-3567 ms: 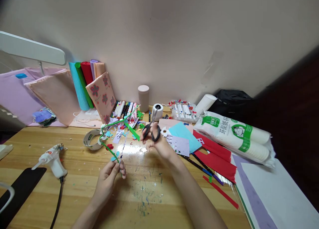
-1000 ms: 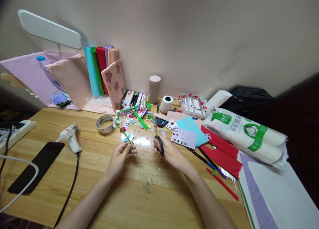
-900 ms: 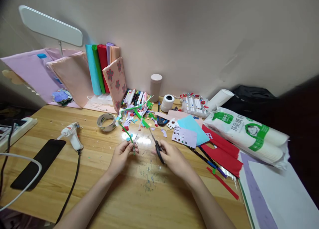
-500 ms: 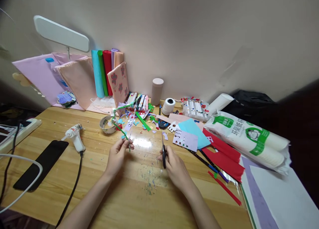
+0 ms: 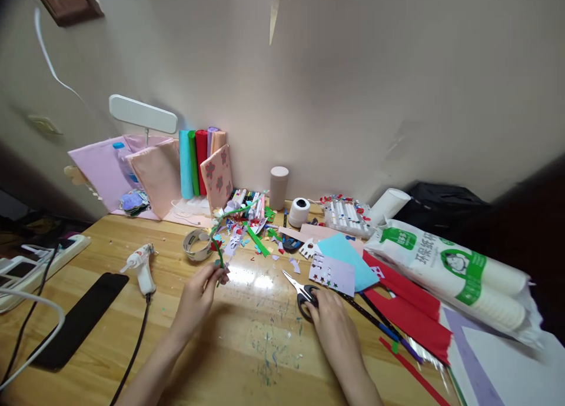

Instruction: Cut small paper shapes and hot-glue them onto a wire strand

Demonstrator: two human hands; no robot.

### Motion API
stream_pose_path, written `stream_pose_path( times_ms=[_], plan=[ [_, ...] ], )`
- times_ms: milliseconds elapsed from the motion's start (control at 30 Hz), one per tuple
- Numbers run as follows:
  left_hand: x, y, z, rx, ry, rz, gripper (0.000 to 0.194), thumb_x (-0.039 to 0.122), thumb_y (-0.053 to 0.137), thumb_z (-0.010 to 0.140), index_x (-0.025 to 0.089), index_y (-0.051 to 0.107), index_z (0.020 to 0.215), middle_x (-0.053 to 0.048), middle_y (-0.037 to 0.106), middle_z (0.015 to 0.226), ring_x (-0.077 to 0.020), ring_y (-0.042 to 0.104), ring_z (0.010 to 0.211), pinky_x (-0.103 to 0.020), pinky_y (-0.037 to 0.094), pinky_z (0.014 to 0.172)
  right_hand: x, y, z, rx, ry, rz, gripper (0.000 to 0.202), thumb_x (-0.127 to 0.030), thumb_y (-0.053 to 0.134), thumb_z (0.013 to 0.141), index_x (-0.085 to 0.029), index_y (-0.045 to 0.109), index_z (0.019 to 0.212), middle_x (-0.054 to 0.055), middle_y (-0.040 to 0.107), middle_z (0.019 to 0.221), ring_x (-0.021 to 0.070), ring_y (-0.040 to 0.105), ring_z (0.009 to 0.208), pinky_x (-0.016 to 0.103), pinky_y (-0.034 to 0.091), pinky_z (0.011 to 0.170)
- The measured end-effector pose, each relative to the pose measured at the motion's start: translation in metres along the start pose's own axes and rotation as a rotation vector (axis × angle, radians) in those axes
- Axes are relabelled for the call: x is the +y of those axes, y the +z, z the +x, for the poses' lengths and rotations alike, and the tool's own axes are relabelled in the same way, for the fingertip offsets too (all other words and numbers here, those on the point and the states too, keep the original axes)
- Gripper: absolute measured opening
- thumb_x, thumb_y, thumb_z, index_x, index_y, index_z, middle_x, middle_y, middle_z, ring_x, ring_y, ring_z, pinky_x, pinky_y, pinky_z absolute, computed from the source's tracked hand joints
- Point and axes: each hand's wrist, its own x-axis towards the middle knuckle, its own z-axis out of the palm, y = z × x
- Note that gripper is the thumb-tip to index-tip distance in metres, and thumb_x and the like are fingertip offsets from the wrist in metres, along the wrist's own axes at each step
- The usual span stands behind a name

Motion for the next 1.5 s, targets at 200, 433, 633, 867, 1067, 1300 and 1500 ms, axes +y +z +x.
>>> stream_pose_path(
  times_ms=[200,433,633,867,1067,1300,1500],
  plan=[
    [0.027,0.017,0.021,-0.255,0.037,-0.155,0.027,0.033,0.037,0.091,0.018,0.049,0.073,-0.001,0.055,0.068,-0.0128,0.052,0.066,-0.023,0.039,0.064,-0.014,-0.042,0.008,0.065,-0.142,0.148,0.028,-0.031,0.038,0.091,-0.019,0.063,0.095,0.009,0.065,0.096,0.0239,0.06,0.089,0.035,0.048,0.078],
    [0.059,0.034,0.054,-0.679,0.067,-0.244,0.031,0.041,0.039,0.089,0.019,0.047,0.068,0.001,0.049,0.065,-0.0128,0.047,0.061,-0.022,0.039,0.059,0.002,-0.123,0.029,0.553,-0.117,0.19,0.037,-0.03,0.048,0.088,-0.02,0.048,0.124,0.011,0.052,0.118,0.0194,0.056,0.085,0.035,0.046,0.083],
    [0.065,0.028,0.063,-0.73,0.183,-0.081,0.03,0.038,0.041,0.089,0.019,0.053,0.068,-0.001,0.054,0.063,-0.0138,0.049,0.059,-0.022,0.038,0.055,0.022,-0.129,0.03,0.413,-0.145,0.244,0.028,-0.03,0.05,0.087,-0.022,0.058,0.113,0.008,0.058,0.111,0.0218,0.055,0.097,0.035,0.045,0.085],
    [0.093,0.063,0.026,-0.403,0.214,0.286,0.025,0.032,0.04,0.089,0.021,0.058,0.076,-0.003,0.066,0.072,-0.0187,0.06,0.068,-0.025,0.037,0.059,-0.035,-0.094,0.005,0.113,0.045,0.81,0.026,-0.04,0.05,0.087,-0.02,0.059,0.102,0.008,0.063,0.103,0.0219,0.059,0.093,0.032,0.049,0.077],
    [0.108,0.117,0.001,-0.149,0.238,0.412,0.022,0.025,0.043,0.087,0.02,0.064,0.082,-0.007,0.063,0.081,-0.0205,0.059,0.072,-0.026,0.033,0.055,-0.047,-0.079,-0.003,-0.021,0.166,1.213,0.027,-0.037,0.064,0.077,-0.023,0.053,0.098,0.004,0.067,0.088,0.0228,0.063,0.087,0.031,0.052,0.071],
    [0.118,0.146,0.007,-0.212,0.168,0.269,0.026,0.029,0.044,0.088,0.02,0.067,0.079,-0.006,0.061,0.078,-0.0182,0.058,0.067,-0.027,0.034,0.055,-0.019,-0.087,-0.011,0.083,0.219,1.145,0.032,-0.038,0.064,0.077,-0.023,0.051,0.103,0.006,0.067,0.086,0.0242,0.065,0.087,0.035,0.051,0.082],
    [0.123,0.163,0.013,-0.336,0.271,0.181,0.027,0.029,0.041,0.09,0.019,0.066,0.093,-0.007,0.059,0.085,-0.019,0.058,0.075,-0.028,0.039,0.063,0.01,-0.088,-0.006,0.304,0.329,0.982,0.031,-0.04,0.065,0.072,-0.021,0.053,0.093,0.006,0.067,0.082,0.0248,0.066,0.084,0.035,0.054,0.078]
  ],
)
